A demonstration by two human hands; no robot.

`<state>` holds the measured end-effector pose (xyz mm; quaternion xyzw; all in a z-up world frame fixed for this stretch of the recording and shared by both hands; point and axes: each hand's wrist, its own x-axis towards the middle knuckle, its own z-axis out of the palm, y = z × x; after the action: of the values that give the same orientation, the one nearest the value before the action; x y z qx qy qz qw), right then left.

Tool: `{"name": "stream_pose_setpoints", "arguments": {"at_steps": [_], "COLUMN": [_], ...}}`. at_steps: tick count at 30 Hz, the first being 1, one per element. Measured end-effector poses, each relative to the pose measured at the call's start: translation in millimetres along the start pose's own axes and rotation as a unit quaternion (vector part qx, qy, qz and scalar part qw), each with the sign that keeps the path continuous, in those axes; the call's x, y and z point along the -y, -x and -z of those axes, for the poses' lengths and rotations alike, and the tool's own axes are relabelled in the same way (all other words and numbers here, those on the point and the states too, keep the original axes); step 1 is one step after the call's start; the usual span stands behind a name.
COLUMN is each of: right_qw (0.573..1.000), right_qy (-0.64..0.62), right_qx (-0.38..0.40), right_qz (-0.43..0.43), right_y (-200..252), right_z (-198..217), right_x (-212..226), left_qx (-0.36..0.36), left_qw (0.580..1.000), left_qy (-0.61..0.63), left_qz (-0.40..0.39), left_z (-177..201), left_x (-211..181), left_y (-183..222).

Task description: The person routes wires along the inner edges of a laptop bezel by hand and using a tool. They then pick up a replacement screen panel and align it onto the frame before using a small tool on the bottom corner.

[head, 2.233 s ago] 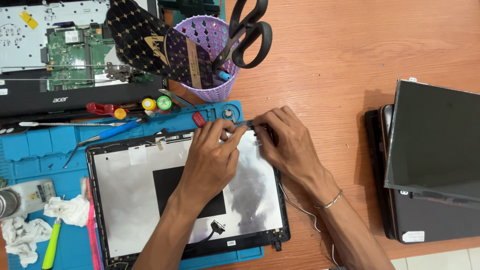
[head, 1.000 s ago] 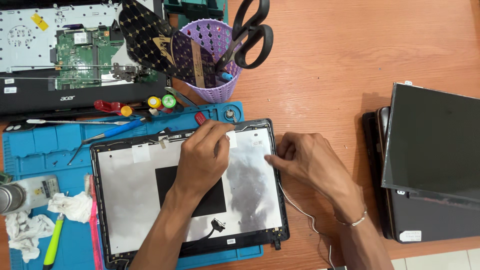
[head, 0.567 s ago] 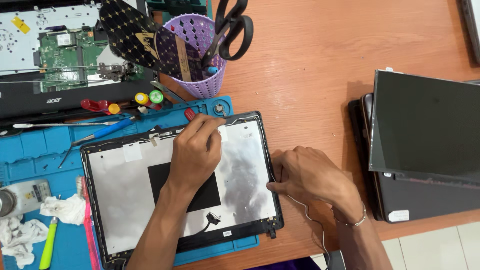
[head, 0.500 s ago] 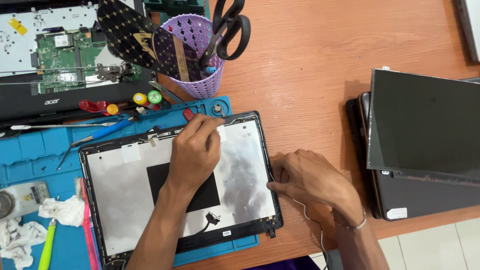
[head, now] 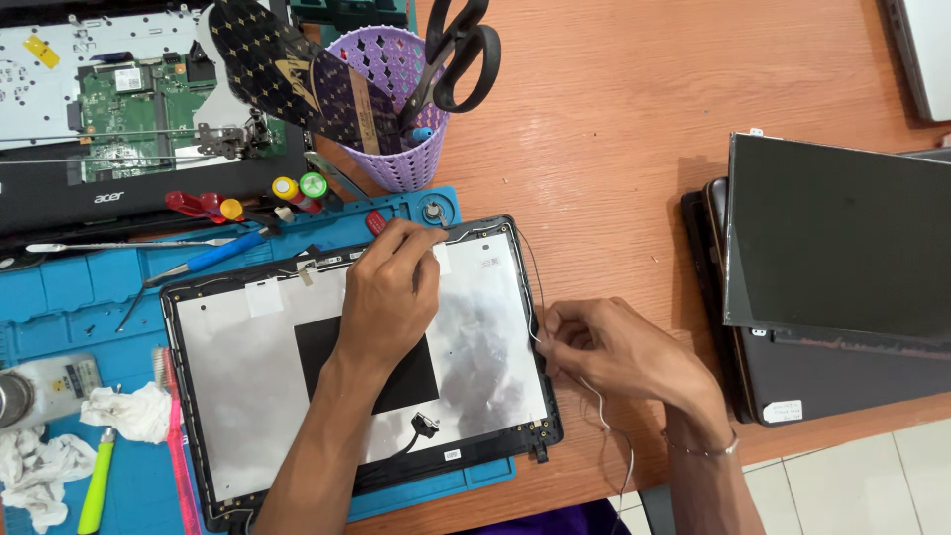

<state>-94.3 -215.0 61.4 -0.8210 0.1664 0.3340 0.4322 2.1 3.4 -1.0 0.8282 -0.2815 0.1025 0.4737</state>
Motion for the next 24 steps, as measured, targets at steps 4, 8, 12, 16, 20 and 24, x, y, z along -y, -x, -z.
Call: {"name": "stream_pose_setpoints", "arguments": {"at_steps": [4,8,12,16,20,24], "right_qw": [0.988,0.979,0.988,0.979,0.959,0.919], "right_qy": [-0.138,-0.175,-0.149,-0.184,-0.24,-0.322], "right_qx": [0.001,0.001,0.006,-0.007,-0.062,-0.12], "right_qz": [0.071,0.106,0.031,0.091,0.138,0.195], "right_y": [-6.0,-12.3,-22.0,-20.4,-19.6,-13.1], "right_z": [-4.0,-0.7,1.3,-7.6,-19.6,-20.9], "right_x": [-16.9,-21.5,-8.5,-5.4,-6.7,-8.6], "left_qx": [0.001,0.003,0.004,0.003,0.004,0.008], "left_qw": [1.0,1.0,1.0,1.0,1.0,1.0], "left_qy": [0.0,0.002,-0.005,-0.006,-0.006,-0.003], "left_qz": [0.004,0.008,0.005,0.005,0.004,0.011], "left_z": [-0.2,0.2,-0.3,0.5,0.4,0.6], "left_x": [-0.3,0.6,1.1,0.9,1.1,0.8], "left_y": [-0.1,0.3,0.2,0.9,0.9,1.0]}}
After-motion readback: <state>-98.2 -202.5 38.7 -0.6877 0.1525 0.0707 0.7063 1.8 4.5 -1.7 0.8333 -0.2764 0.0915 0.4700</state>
